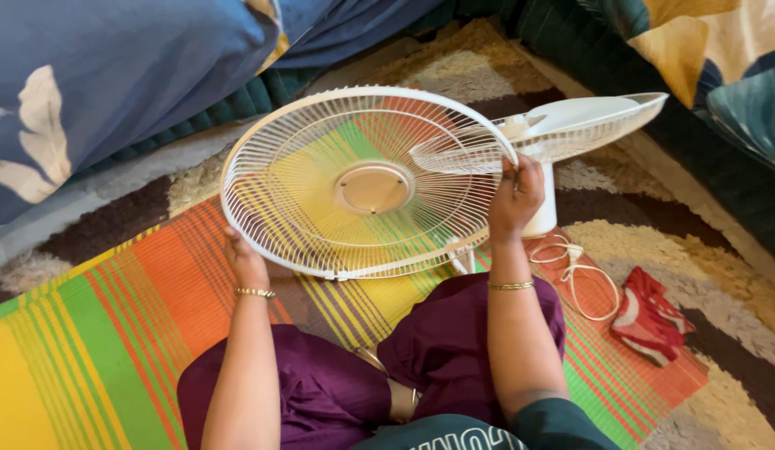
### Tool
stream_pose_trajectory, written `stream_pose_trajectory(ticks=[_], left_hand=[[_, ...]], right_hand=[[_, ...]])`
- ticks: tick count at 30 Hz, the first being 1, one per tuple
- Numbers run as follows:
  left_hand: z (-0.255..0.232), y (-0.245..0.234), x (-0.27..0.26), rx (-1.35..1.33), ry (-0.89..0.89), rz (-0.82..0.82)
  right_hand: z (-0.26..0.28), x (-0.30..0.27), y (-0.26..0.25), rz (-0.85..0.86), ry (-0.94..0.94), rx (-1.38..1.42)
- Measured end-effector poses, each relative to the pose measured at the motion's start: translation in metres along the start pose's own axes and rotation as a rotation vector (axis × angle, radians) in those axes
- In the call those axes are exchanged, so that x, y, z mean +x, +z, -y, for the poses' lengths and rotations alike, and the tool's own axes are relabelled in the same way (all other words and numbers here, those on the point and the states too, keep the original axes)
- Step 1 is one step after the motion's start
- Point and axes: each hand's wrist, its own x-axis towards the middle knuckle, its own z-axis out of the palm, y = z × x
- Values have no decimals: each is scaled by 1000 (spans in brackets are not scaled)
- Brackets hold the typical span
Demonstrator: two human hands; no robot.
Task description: The person assembles a white table fan by attaching the front wire cage to the fan blades and base. They align the cage and press it into place to complete the assembly.
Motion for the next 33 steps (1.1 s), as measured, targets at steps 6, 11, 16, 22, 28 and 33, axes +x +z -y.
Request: stream_pose_trajectory(ticks=[6, 11, 16, 22, 28, 33], left_hand=[[0, -6, 15, 155, 113, -126], [-18, -6, 14, 256, 233, -152], [-35, -3, 13, 481, 230, -229], [-40, 0, 12, 494, 250, -232], [-39, -4, 15, 331, 108, -149], [-45, -18, 19, 7, -50, 25]], right_hand=[[-28, -4, 6, -8, 33, 90], [-22, -3, 1, 9, -92, -34], [-14, -1, -2, 17, -132, -78], [-14, -3, 2, -15, -66, -37], [-13, -5, 3, -20, -153, -123], [-21, -7, 1, -29, -139, -120]])
